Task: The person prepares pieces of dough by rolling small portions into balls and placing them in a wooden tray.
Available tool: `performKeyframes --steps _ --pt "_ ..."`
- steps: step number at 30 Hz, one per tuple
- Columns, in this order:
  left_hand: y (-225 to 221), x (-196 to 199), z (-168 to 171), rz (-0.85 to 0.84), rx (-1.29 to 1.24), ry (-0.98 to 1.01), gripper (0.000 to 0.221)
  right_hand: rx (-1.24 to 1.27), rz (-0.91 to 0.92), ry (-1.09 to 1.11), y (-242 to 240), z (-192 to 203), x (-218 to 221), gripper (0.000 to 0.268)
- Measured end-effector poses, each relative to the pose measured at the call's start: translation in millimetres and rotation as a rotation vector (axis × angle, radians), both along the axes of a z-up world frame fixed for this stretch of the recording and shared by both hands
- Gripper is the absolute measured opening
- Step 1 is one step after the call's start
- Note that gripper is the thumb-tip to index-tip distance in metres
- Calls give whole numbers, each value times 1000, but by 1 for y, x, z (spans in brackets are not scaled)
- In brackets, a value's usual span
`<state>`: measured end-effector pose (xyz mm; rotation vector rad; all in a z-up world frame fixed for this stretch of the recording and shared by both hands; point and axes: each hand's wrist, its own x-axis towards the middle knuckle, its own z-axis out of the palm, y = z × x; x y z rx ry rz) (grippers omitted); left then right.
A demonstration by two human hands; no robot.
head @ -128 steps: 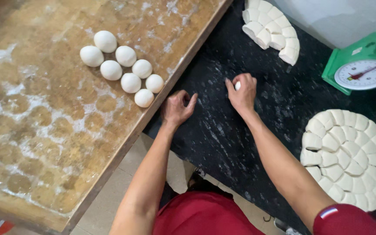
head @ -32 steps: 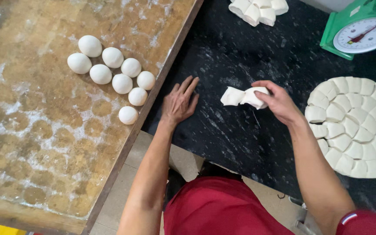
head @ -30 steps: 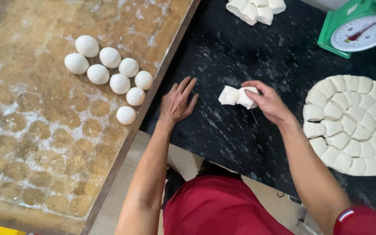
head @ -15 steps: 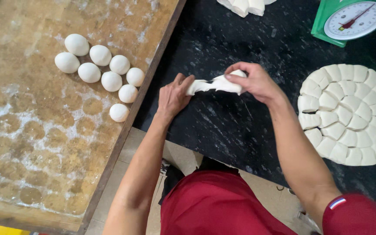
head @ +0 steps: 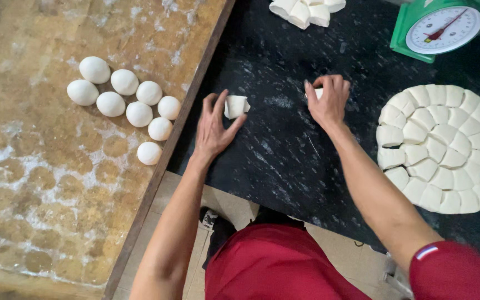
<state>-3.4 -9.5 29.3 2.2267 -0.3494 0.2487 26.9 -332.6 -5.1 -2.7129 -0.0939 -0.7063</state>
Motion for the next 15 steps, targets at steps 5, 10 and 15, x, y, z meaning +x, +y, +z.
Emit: performKeyframes --steps 5,10,15 --pt "17 -17 -29 91 -42 -97 56 86 82 66 59 -12 -31 34" --pt "16 -14 -34 60 -30 -92 51 0 298 126 27 5 -95 20" --pt "13 -12 -32 72 37 -138 50 8 21 24 7 13 -10 26"
